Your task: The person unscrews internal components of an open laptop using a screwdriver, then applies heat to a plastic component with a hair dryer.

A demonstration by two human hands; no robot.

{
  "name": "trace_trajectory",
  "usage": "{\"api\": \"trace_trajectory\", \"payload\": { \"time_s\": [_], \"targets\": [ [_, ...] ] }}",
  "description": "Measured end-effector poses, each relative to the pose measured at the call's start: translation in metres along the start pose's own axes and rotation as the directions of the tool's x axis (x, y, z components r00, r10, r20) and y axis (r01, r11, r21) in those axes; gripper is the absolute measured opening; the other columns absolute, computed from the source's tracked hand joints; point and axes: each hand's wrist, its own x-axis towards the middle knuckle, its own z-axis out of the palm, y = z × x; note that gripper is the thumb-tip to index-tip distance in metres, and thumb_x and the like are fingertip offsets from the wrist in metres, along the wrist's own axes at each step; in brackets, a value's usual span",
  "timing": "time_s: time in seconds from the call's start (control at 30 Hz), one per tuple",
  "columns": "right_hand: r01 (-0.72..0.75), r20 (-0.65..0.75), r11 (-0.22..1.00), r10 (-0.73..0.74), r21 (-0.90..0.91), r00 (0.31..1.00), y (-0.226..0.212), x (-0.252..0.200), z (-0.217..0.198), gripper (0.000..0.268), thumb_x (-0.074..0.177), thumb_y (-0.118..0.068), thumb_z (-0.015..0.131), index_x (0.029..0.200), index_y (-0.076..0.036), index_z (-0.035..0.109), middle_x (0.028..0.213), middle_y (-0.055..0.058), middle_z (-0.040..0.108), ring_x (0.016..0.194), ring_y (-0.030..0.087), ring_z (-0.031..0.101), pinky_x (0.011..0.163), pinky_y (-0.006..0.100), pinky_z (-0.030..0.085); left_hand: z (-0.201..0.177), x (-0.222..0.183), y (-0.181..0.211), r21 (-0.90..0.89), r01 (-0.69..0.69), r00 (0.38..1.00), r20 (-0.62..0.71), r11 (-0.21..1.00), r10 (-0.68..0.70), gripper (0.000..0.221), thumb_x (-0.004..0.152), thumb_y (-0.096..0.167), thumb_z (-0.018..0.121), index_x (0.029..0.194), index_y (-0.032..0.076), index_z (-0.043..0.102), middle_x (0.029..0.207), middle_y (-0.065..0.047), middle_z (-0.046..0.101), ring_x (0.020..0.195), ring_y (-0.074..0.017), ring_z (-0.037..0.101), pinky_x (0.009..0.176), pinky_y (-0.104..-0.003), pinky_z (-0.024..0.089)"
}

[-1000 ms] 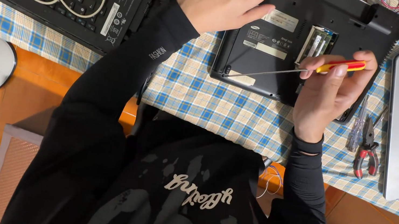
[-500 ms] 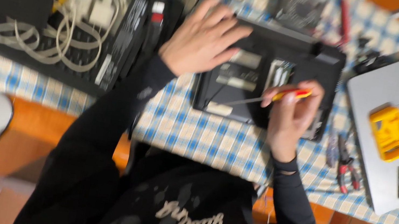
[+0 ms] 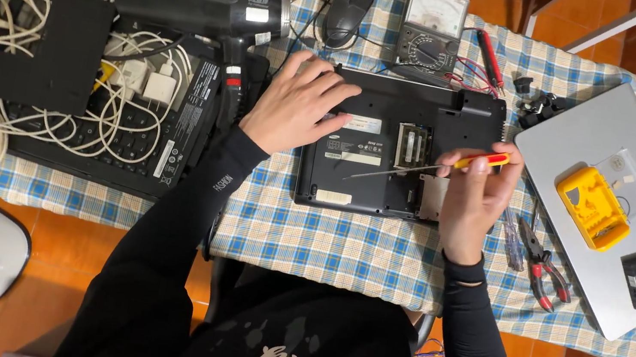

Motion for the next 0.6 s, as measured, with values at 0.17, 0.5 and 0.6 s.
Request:
{"api": "trace_trajectory", "payload": {
  "time_s": [0.17, 0.5, 0.6],
  "targets": [
    [0.038, -0.064, 0.999, -0.036, 0.029, 0.997, -0.012, 0.006, -0.022, 0.022, 0.121, -0.015, 0.051, 0.14, -0.012, 0.041, 0.099, 0.014, 0.065, 0.09, 0.021, 0.06, 0.088, 0.034, 0.049, 0.001, 0.001, 0.001, -0.022, -0.016, 1.0, -0.004, 1.0, 0.016, 0.038, 0.101, 0.041, 0.07, 0.123, 0.009, 0.07, 0.112, -0.005, 0.068, 0.116, -0.0263, 0.055, 0.112, -0.048, 0.035],
    [0.136, -0.132, 0.989, -0.126, 0.067, 0.983, -0.021, 0.018, -0.058, 0.014, 0.126, -0.013, 0.05, 0.137, -0.012, 0.042, 0.1, 0.014, 0.064, 0.084, 0.017, 0.051, 0.088, 0.033, 0.046, 0.001, 0.002, 0.002, -0.068, -0.001, 1.0, 0.016, 0.998, 0.002, 0.033, 0.1, 0.039, 0.072, 0.117, 0.01, 0.073, 0.11, -0.004, 0.067, 0.115, -0.0248, 0.056, 0.111, -0.048, 0.036],
    [0.141, -0.147, 0.988, -0.13, 0.068, 0.981, -0.025, 0.02, -0.068, 0.015, 0.126, -0.015, 0.05, 0.138, -0.012, 0.042, 0.1, 0.013, 0.064, 0.084, 0.017, 0.052, 0.086, 0.032, 0.046, -0.001, 0.003, 0.003, -0.093, 0.004, 1.0, 0.018, 0.996, -0.003, 0.033, 0.1, 0.039, 0.072, 0.116, 0.011, 0.073, 0.11, -0.004, 0.067, 0.115, -0.0252, 0.056, 0.111, -0.048, 0.036]
  ]
}}
